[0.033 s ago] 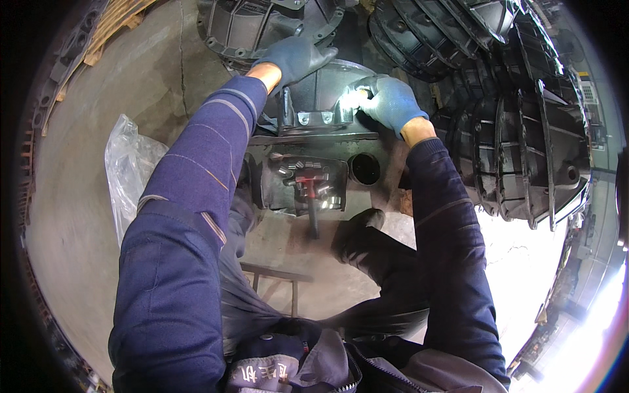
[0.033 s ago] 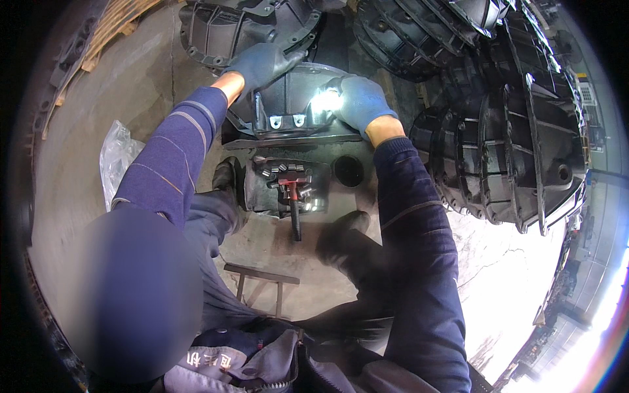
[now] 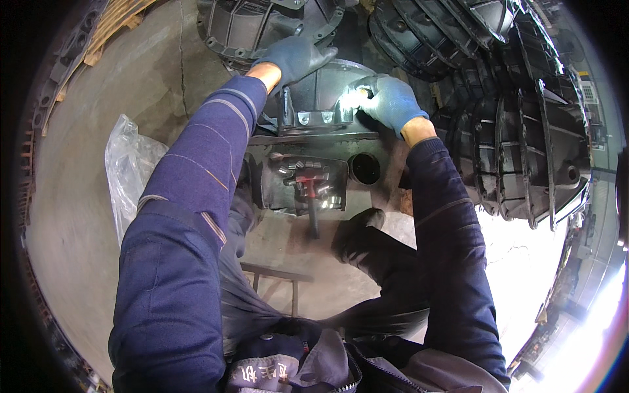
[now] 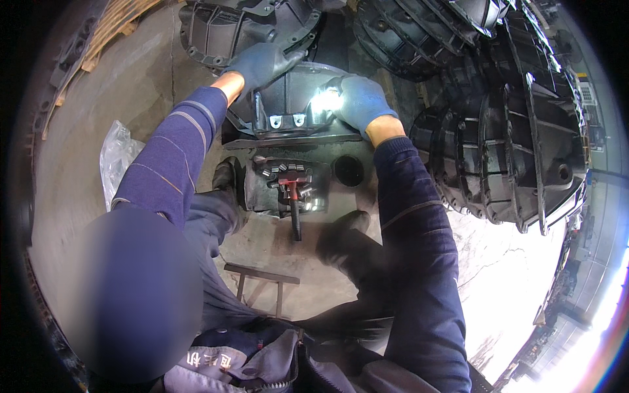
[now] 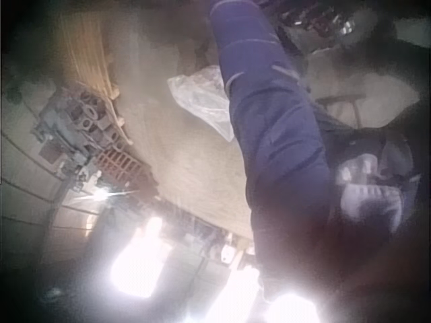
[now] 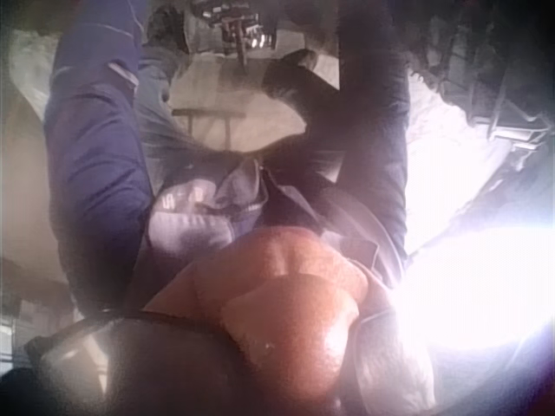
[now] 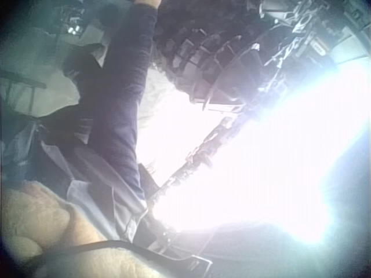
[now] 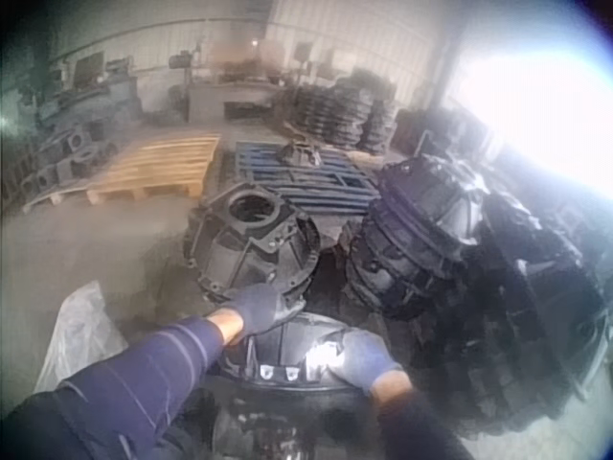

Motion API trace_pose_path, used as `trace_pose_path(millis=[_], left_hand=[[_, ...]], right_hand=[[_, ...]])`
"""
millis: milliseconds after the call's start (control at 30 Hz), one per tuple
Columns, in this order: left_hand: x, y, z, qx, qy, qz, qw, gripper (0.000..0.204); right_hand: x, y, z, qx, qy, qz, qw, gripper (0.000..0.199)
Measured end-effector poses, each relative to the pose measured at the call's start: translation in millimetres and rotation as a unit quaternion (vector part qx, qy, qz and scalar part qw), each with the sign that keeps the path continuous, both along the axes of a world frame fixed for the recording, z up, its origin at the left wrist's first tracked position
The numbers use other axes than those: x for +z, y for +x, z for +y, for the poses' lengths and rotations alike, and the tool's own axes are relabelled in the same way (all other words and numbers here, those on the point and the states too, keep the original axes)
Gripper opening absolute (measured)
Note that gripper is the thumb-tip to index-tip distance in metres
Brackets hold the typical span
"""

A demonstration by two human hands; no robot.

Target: The person sits on the floor and uses a hammer to tap small metal components into a large metal housing. They repeatedly pick up parts, position them, and strike them into place, then move the housing aside and repeat the process on another unit.

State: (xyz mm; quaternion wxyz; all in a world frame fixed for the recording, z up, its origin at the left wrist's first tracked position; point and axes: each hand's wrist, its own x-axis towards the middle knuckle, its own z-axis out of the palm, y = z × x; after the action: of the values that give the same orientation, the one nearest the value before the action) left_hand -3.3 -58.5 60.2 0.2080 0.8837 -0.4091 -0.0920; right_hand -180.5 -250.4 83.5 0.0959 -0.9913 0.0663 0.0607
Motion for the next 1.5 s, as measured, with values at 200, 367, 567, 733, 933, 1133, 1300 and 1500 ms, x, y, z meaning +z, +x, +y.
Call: trace_pose_path(millis=[200,367,567,733,933,1133,1300,1500], left_hand=[[-5,2,0,-0.012,-0.008,-0.029,0.999,0.07],[10,-2,2,-0.029,0.023,0.007,0.999,0.071],[21,-5,-1,0.014,0.091,0.024,0.995,0.074],[11,-1,-4,0.011,0.071,-0.028,0.997,0.084],[1,6,-3,0.005,0.044,-0.028,0.999,0.08],[-2,11,-1,-0.003,0.045,-0.036,0.998,0.077],[-2,8,0,-0.022,0.024,-0.043,0.999,0.075],[-1,7,0,0.01,0.046,-0.019,0.999,0.076]], right_hand=[[1,-6,-1,-0.014,-0.021,-0.019,1.0,0.043],[-16,-31,-13,-0.087,0.095,-0.086,0.988,0.043],[-82,-94,-2,-0.289,0.413,-0.194,0.842,0.036],[-132,-139,37,-0.376,0.376,-0.204,0.822,0.035],[-143,-138,44,-0.372,0.349,-0.174,0.842,0.038],[-127,-113,34,-0.34,0.427,-0.268,0.794,0.036],[-99,-94,36,-0.343,0.553,-0.274,0.708,0.031],[-80,-76,33,-0.346,0.464,-0.254,0.775,0.028]])
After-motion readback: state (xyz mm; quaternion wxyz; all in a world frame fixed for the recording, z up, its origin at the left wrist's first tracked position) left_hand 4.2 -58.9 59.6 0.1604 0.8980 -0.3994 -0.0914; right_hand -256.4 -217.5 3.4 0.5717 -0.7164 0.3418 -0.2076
